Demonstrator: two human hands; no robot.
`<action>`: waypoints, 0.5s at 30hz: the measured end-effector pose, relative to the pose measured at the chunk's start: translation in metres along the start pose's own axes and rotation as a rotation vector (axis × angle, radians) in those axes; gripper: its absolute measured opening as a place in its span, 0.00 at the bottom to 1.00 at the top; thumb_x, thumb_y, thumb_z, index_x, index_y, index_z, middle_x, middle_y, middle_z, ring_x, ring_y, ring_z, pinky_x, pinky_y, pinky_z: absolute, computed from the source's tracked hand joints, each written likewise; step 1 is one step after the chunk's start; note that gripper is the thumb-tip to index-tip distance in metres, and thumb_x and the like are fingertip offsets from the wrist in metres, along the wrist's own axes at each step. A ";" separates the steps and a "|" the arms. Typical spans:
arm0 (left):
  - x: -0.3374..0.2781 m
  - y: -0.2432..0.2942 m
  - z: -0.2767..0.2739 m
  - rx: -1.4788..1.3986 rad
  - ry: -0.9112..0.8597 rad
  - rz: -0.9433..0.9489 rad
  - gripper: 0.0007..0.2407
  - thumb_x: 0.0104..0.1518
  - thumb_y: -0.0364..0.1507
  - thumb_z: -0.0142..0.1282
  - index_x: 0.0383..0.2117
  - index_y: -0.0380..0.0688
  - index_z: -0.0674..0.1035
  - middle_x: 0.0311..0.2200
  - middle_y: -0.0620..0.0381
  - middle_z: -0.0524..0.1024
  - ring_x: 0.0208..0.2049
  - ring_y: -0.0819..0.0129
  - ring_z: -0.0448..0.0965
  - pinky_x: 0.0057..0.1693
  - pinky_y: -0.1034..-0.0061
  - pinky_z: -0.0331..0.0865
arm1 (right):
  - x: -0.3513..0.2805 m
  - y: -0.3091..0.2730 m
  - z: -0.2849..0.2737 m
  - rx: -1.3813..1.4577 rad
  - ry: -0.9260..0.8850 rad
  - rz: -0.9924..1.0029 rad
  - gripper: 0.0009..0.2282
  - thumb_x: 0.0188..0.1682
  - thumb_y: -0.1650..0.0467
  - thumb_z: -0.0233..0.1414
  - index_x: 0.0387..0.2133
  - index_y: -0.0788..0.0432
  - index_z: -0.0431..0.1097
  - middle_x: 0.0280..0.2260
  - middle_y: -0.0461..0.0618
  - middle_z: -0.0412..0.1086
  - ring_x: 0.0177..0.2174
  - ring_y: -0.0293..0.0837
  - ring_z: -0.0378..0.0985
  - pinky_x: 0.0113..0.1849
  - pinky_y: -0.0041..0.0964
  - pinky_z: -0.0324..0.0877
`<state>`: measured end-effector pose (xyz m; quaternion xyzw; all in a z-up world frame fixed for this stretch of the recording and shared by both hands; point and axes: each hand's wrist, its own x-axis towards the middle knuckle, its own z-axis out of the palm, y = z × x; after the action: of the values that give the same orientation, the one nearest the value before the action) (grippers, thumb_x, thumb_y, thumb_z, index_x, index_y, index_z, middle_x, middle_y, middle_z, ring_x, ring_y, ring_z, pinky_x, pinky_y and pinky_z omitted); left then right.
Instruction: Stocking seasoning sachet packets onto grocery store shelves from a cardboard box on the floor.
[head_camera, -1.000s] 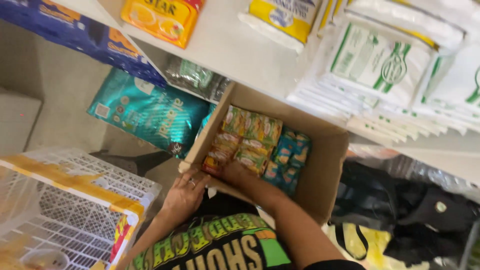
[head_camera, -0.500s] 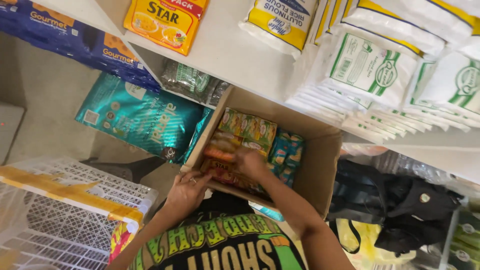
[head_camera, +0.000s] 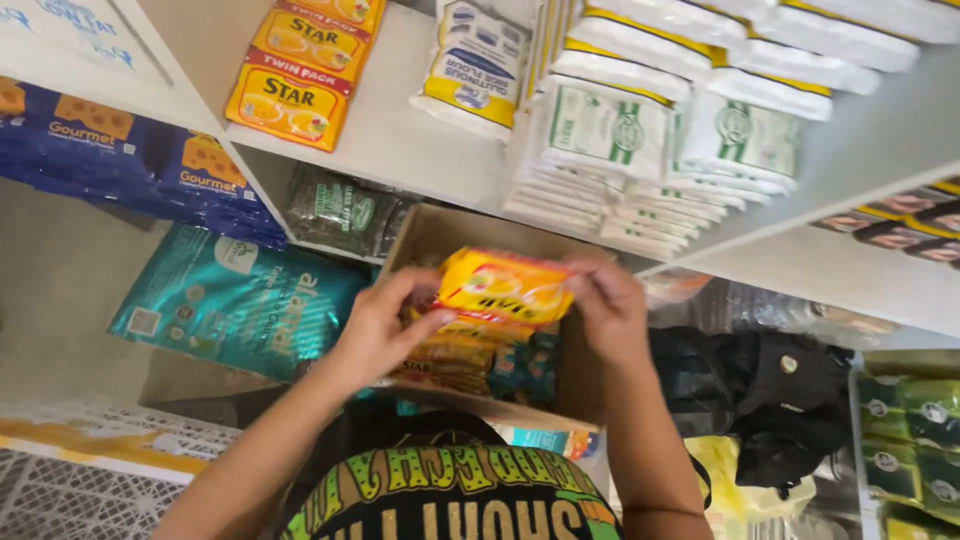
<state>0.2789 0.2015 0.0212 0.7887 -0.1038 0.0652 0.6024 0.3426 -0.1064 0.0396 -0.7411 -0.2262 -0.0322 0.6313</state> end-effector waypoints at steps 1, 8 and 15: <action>0.005 0.006 0.000 -0.104 -0.064 0.007 0.15 0.57 0.30 0.64 0.48 0.39 0.77 0.41 0.51 0.82 0.40 0.66 0.83 0.47 0.75 0.76 | -0.003 -0.004 -0.008 0.070 0.104 0.046 0.02 0.56 0.78 0.53 0.40 0.65 0.72 0.37 0.48 0.69 0.36 0.40 0.68 0.39 0.32 0.65; 0.007 0.036 0.037 -0.136 -0.098 0.341 0.08 0.63 0.25 0.57 0.44 0.36 0.79 0.41 0.50 0.81 0.42 0.62 0.82 0.51 0.73 0.74 | 0.000 -0.060 -0.034 0.227 0.112 -0.281 0.03 0.59 0.75 0.51 0.40 0.65 0.69 0.39 0.50 0.69 0.41 0.41 0.68 0.48 0.33 0.65; -0.025 0.048 0.070 -0.020 0.066 0.364 0.07 0.62 0.26 0.59 0.42 0.37 0.78 0.42 0.49 0.79 0.44 0.58 0.81 0.52 0.71 0.73 | -0.026 -0.056 -0.043 0.539 0.144 -0.210 0.03 0.61 0.74 0.49 0.41 0.64 0.68 0.43 0.51 0.68 0.43 0.41 0.69 0.50 0.35 0.67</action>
<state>0.2418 0.1241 0.0420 0.7483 -0.2257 0.1978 0.5916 0.3090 -0.1495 0.0909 -0.5152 -0.2566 -0.0887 0.8129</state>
